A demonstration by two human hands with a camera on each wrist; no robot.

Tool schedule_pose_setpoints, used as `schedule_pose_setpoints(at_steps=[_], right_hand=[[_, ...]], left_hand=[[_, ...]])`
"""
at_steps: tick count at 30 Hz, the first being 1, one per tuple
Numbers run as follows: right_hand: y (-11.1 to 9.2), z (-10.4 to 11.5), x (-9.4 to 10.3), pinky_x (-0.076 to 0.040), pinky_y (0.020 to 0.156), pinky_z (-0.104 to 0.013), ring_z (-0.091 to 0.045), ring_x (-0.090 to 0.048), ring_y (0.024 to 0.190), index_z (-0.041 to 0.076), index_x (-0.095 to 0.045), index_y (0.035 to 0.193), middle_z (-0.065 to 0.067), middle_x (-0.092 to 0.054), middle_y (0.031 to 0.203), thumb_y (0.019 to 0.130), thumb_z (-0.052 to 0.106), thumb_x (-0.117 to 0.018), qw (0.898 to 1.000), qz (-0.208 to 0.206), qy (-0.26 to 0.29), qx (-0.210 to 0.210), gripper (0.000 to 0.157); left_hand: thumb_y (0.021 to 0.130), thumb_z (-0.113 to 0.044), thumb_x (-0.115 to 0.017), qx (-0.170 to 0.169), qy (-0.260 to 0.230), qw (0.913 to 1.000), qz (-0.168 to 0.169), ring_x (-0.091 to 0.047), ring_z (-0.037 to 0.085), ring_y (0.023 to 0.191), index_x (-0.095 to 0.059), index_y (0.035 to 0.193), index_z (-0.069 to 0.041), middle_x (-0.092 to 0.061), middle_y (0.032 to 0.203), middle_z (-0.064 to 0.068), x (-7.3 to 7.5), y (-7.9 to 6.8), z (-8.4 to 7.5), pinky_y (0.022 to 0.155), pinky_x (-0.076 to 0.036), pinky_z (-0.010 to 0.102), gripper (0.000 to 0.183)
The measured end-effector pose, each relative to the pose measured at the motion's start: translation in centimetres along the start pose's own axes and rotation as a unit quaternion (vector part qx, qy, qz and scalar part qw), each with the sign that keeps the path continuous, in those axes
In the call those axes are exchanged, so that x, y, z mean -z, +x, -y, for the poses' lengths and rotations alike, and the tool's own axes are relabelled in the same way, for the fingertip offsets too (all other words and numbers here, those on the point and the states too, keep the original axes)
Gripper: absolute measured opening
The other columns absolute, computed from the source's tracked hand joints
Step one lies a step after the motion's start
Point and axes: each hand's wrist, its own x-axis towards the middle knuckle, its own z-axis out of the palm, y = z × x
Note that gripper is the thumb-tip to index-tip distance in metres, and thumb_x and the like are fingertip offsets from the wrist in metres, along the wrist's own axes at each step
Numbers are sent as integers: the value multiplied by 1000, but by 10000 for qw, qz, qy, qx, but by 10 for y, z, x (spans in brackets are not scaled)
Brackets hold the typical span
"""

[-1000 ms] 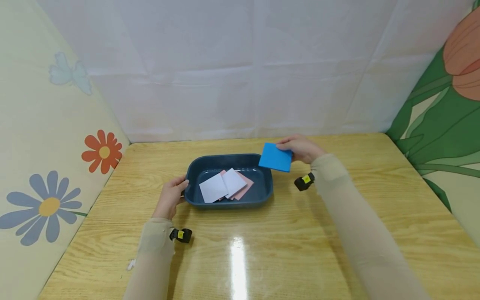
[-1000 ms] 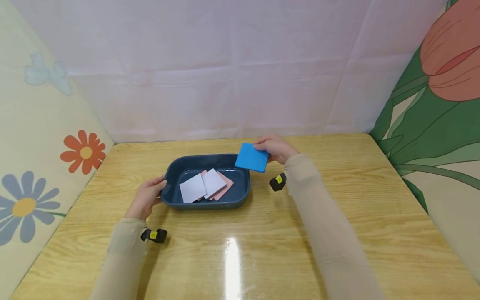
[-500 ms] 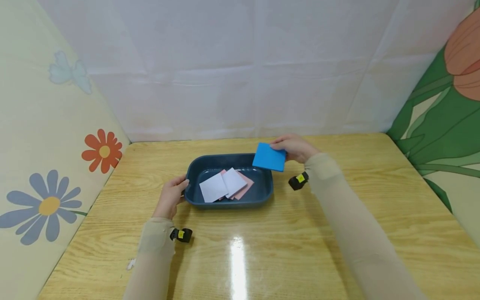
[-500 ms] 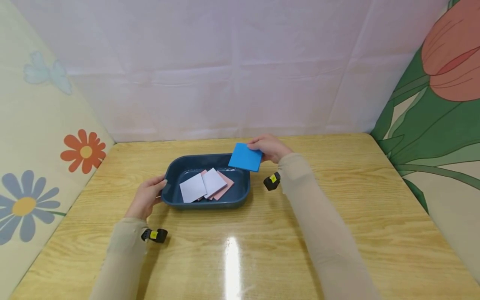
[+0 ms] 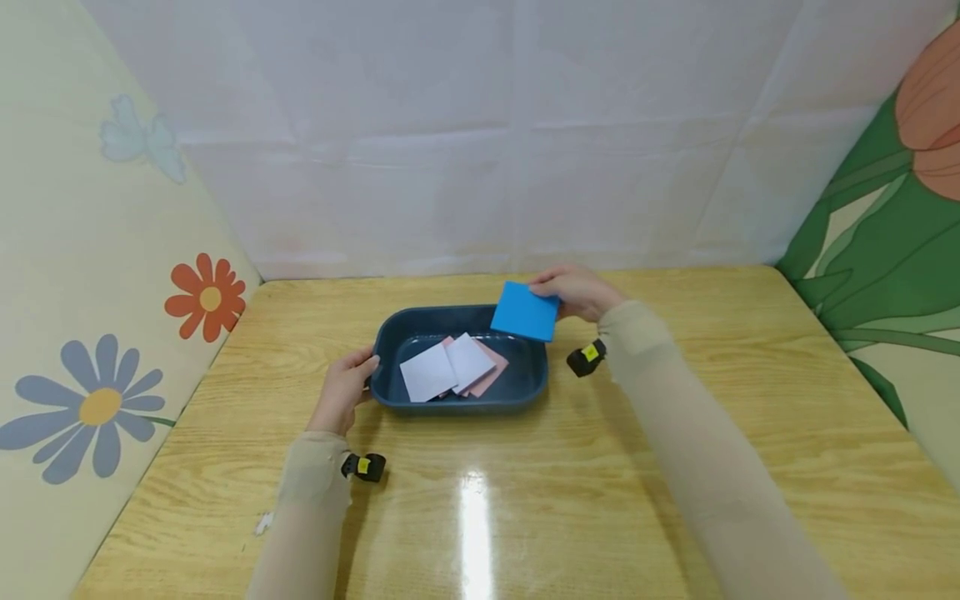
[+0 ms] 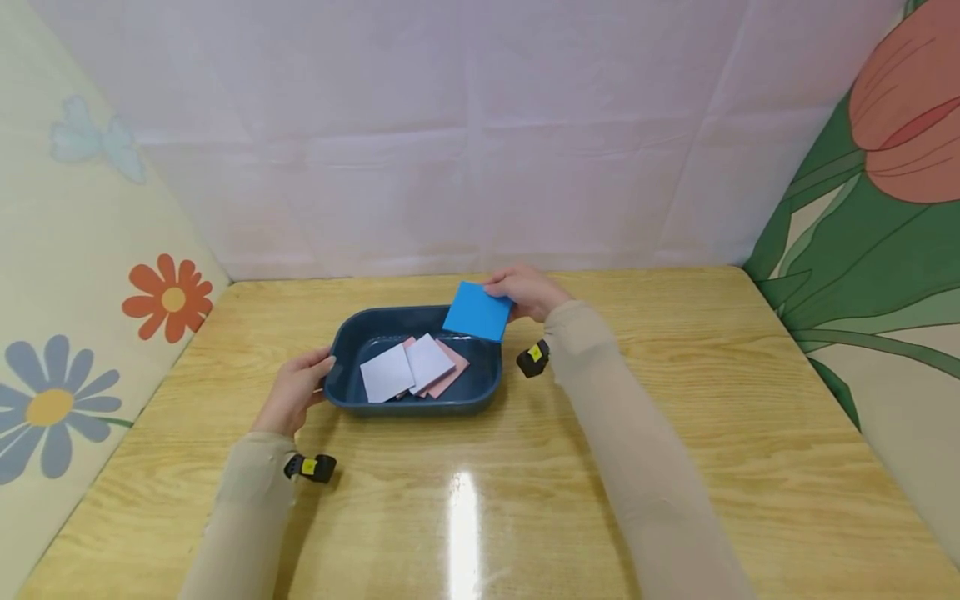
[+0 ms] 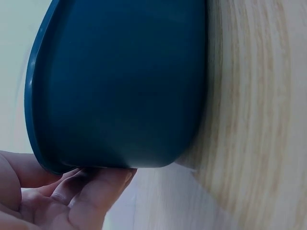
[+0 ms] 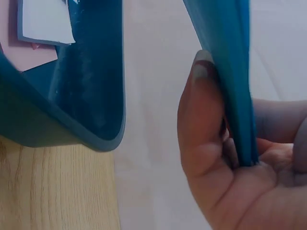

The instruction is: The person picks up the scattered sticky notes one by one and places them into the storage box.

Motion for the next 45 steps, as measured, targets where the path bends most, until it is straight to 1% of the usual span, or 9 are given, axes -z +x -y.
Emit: schedule_pose_setpoints(at_steps=[4,8,12,17,24,30,35,40,45], right_hand=[[1,4,-4,-53,85,-40,-28,-58,103,-6,-49,138,-24,-52,134,104,12,-46,10000,67,-42,57,39],[2,8,-8,-54,77,-35,-23,-61,91,-4,-51,137,-23,-54,132,102,11,-50,9997,128,-150,108,38],[3,10,-12,-55,71,-32,-20,-60,83,-2,-53,136,-21,-55,130,101,12,-53,9991,199,-346,124,38],[6,11,-18,-55,68,-31,-19,-60,83,-3,-52,136,-22,-53,131,100,10,-52,9983,372,-437,118,38],[9,15,-27,-56,62,-30,-20,-61,81,-5,-52,134,-23,-55,125,100,6,-51,9976,550,-429,-32,36],[13,16,-34,-57,59,-31,-23,-62,82,-6,-54,131,-24,-57,123,98,2,-51,9960,647,-577,-198,34],[17,14,-43,-57,57,-31,-26,-62,81,-4,-56,128,-23,-55,124,97,-1,-50,9935,589,-913,-330,32],[17,15,-51,-57,59,-32,-28,-63,83,-4,-57,127,-22,-53,126,98,-1,-48,9886,641,-1284,-458,30],[19,16,-54,-57,60,-30,-26,-63,82,-6,-57,126,-22,-55,123,97,-3,-48,9866,655,-1407,-512,30]], left_hand=[[107,-17,-38,-1,9,10000,13,-49,27,117,-37,149,-2,-44,144,18,1,1,0,96,-45,39,45],[106,-17,-39,7,-21,10000,21,-48,27,118,-37,149,-2,-43,145,18,1,1,-1,98,-44,41,45],[106,-16,-39,-19,-18,10000,5,-49,27,117,-37,148,-1,-44,144,19,0,0,-1,93,-47,36,45],[105,-14,-40,-76,-48,10000,-26,-50,27,116,-37,147,2,-45,142,22,0,-1,-1,82,-50,28,45],[105,-15,-41,-36,-75,10000,-22,-50,27,117,-37,147,1,-45,143,21,-1,-1,0,87,-49,33,45],[106,-15,-40,-31,-81,10000,-19,-49,27,118,-37,148,1,-44,144,20,0,0,0,90,-48,35,45],[106,-15,-40,7,-79,10000,4,-48,27,118,-37,148,1,-44,144,20,0,0,0,94,-47,38,45],[106,-15,-40,26,-93,10000,1,-48,27,119,-37,148,0,-44,144,19,0,-1,0,93,-47,37,45],[106,-16,-40,-3,-128,9999,-17,-48,28,121,-38,148,0,-44,145,19,0,0,0,95,-45,40,45]])
